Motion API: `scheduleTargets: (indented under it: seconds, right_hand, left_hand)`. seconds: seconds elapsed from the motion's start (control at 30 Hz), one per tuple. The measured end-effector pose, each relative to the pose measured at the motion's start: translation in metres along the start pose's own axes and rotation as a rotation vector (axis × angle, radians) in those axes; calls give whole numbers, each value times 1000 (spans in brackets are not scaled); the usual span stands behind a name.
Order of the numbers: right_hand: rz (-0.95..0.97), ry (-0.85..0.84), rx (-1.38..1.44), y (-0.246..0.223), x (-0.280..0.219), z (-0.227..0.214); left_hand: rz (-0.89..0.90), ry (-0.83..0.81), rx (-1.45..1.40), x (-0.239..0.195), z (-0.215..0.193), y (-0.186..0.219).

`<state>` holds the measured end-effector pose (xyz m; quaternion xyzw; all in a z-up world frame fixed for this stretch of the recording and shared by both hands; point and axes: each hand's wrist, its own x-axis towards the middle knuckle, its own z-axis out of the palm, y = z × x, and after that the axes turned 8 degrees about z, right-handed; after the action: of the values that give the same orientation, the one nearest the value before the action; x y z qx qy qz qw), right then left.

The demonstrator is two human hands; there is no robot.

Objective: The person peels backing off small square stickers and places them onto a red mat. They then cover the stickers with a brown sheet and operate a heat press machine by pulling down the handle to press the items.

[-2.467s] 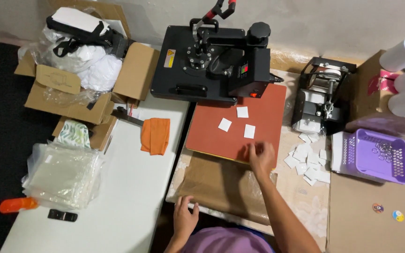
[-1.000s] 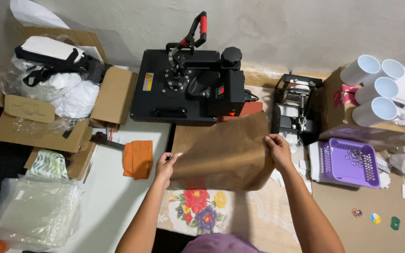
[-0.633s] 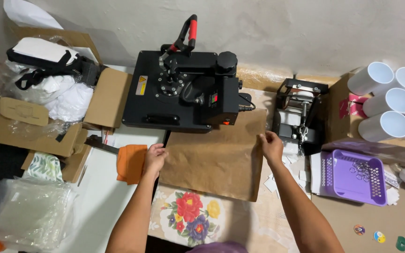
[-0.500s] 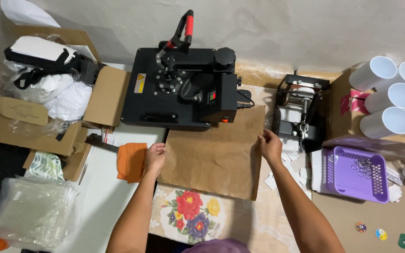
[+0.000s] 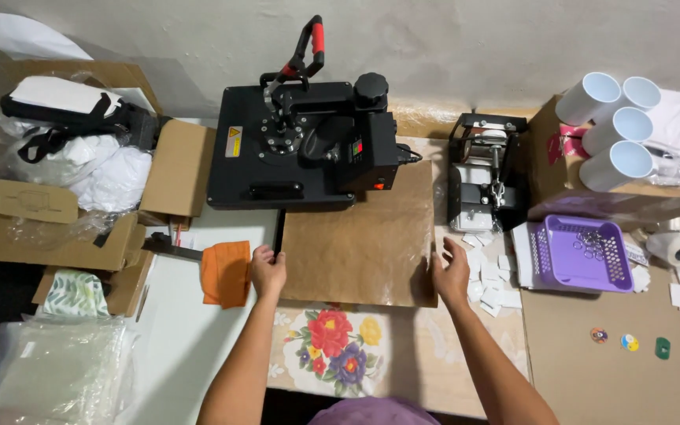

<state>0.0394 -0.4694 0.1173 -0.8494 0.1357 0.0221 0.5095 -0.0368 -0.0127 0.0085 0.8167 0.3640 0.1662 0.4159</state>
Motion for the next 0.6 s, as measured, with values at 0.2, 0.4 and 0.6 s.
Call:
scheduleTargets:
  seconds: [0.2, 0.4, 0.6]
  right_hand:
    - [39, 161, -182, 69, -172, -7]
    - [218, -71, -541, 183, -237, -5]
    - [139, -160, -587, 184, -264, -2]
  left_hand:
    - [218, -48, 46, -128, -71, -33]
    - [490, -181, 241, -197, -101, -82]
    - [536, -381, 303, -210, -108, -96]
